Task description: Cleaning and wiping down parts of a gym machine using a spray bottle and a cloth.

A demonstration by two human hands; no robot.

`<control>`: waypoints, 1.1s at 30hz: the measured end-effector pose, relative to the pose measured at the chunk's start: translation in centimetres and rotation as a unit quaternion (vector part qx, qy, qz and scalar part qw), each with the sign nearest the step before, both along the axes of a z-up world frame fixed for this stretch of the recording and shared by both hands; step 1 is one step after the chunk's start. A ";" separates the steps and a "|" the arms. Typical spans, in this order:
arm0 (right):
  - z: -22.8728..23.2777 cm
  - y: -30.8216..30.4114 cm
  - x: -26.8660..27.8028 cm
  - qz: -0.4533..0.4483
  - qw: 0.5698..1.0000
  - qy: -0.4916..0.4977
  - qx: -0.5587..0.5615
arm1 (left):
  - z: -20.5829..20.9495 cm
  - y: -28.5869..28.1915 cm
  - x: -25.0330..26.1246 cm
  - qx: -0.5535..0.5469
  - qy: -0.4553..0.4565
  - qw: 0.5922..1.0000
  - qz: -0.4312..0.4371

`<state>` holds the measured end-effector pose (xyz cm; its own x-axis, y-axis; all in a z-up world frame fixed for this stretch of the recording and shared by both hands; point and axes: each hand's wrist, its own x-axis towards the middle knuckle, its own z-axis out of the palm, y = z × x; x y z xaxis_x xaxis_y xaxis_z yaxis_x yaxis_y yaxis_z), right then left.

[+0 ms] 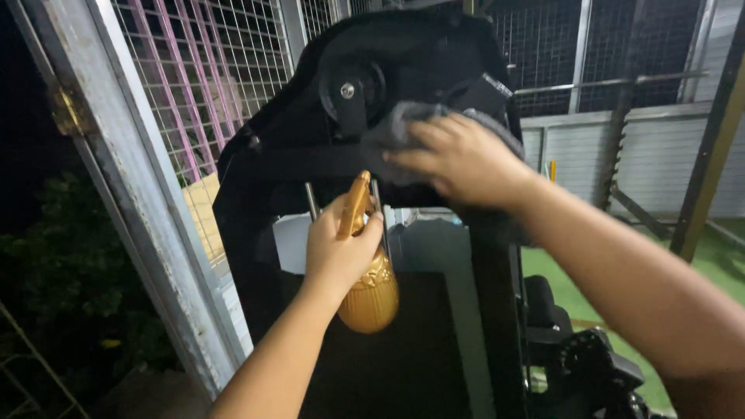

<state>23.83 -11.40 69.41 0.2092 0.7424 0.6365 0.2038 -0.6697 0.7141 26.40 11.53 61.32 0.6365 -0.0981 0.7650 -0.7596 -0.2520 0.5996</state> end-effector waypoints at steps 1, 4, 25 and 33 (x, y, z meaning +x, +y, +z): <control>0.4 0.4 0.2 0.002 1.000 0.003 0.002 | -0.1 0.5 -0.3 0.002 0.003 1.000 0.002; 1.4 2.4 2.1 0.000 0.994 0.098 0.058 | -0.4 2.1 -0.4 0.000 0.016 1.000 0.004; -3.9 6.0 4.9 -0.131 0.990 -0.017 -0.040 | -3.8 5.5 -3.5 -0.049 -0.036 0.994 0.095; -8.1 -1.4 -1.6 -0.077 0.990 0.009 0.114 | -5.4 1.7 -3.7 0.014 0.051 0.998 0.047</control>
<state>22.19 -12.84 61.29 0.3214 0.5375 0.7796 0.0972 -0.8376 0.5375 22.66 13.27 55.87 0.7183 -0.0556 0.6935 -0.6673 -0.3369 0.6642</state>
